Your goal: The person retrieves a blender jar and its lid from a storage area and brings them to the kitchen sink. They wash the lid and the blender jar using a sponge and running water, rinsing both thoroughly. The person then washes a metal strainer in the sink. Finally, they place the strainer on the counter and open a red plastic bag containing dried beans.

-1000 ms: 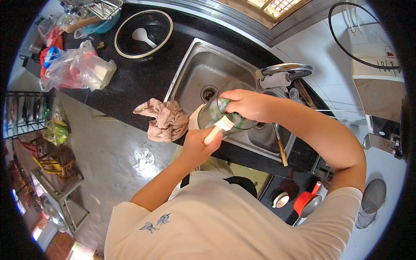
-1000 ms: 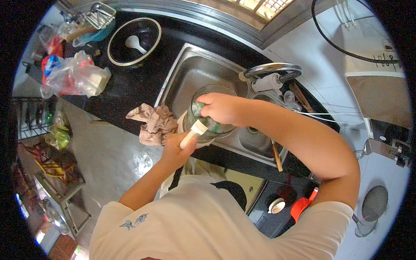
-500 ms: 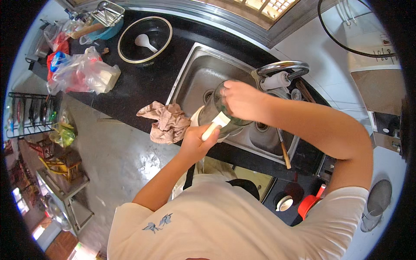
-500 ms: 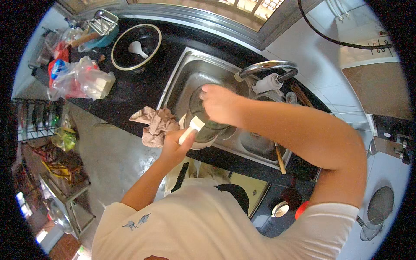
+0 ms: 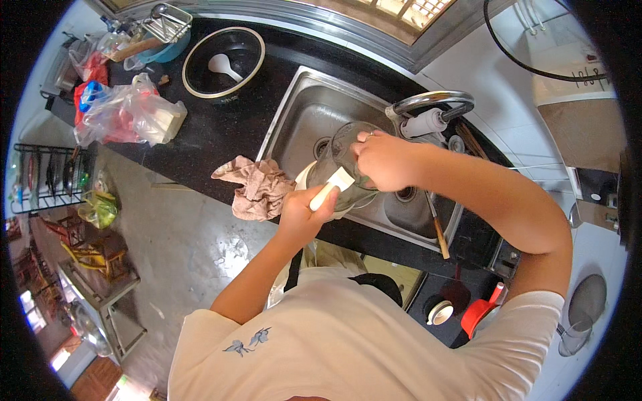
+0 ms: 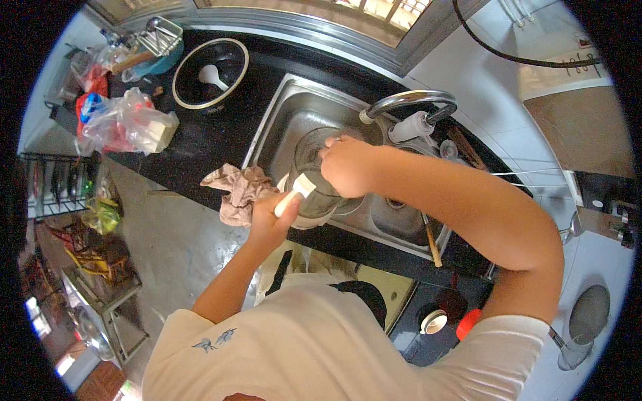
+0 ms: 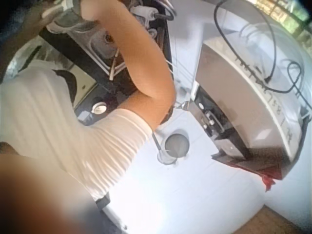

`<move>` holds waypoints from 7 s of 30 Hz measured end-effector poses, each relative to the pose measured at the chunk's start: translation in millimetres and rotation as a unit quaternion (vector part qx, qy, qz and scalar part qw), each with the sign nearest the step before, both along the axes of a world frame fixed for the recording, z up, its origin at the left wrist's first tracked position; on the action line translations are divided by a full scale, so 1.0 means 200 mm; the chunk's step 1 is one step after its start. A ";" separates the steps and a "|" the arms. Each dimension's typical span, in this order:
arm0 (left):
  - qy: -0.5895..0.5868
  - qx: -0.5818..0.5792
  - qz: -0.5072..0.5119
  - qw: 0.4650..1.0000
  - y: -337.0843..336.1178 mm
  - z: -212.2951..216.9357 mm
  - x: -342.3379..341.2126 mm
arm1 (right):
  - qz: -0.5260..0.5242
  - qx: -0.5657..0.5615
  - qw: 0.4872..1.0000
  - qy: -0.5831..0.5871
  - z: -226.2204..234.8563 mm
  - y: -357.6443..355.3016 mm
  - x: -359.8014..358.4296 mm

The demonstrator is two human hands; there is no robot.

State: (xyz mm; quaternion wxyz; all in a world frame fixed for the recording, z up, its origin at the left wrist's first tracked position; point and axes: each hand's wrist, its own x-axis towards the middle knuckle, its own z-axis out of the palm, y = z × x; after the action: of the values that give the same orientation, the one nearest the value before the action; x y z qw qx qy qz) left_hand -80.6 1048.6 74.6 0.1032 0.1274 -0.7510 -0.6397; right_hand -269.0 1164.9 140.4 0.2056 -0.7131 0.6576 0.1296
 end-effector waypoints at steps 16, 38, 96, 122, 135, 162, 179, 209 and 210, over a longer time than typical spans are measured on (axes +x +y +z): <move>-0.013 -0.003 -0.049 0.999 -0.03 0.00 -0.02 | -0.640 0.049 0.498 -0.583 0.02 -0.17 0.02; -0.008 0.022 -0.031 0.999 -0.01 -0.03 0.02 | -0.186 0.206 0.914 -0.296 -0.19 -0.22 -0.04; -0.372 -0.527 -0.313 0.697 0.18 -0.03 -0.78 | -0.590 -0.237 -0.115 -0.763 -1.57 0.11 0.24; -0.329 -0.469 -0.327 0.752 0.13 0.02 -0.80 | -0.801 -0.187 0.093 -0.561 -1.52 0.06 0.20; -0.260 -0.237 -0.150 0.924 -0.10 0.32 -0.53 | -0.700 -0.404 0.001 -0.589 -1.23 0.77 -0.34; -0.220 0.070 -0.092 0.969 0.08 0.28 -0.62 | -0.792 -0.483 -0.015 -0.373 -1.55 1.06 -0.62; -0.210 0.211 -0.040 0.954 0.16 0.09 -0.52 | -0.785 -0.420 -0.002 -0.455 -1.59 1.09 -0.61; -0.196 0.222 -0.035 0.954 0.18 0.03 -0.57 | -0.787 -0.365 -0.041 -0.496 -1.55 1.11 -0.61; -0.202 0.240 -0.032 0.949 0.15 -0.01 -0.56 | -0.789 -0.360 -0.039 -0.495 -1.55 1.11 -0.62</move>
State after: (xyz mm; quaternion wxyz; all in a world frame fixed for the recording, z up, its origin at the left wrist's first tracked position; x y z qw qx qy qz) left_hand -192.9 1078.2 72.8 -0.1049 0.2505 -0.5840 -0.7649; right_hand -392.4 1386.3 -170.4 -0.1630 -0.4088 -0.4820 0.7577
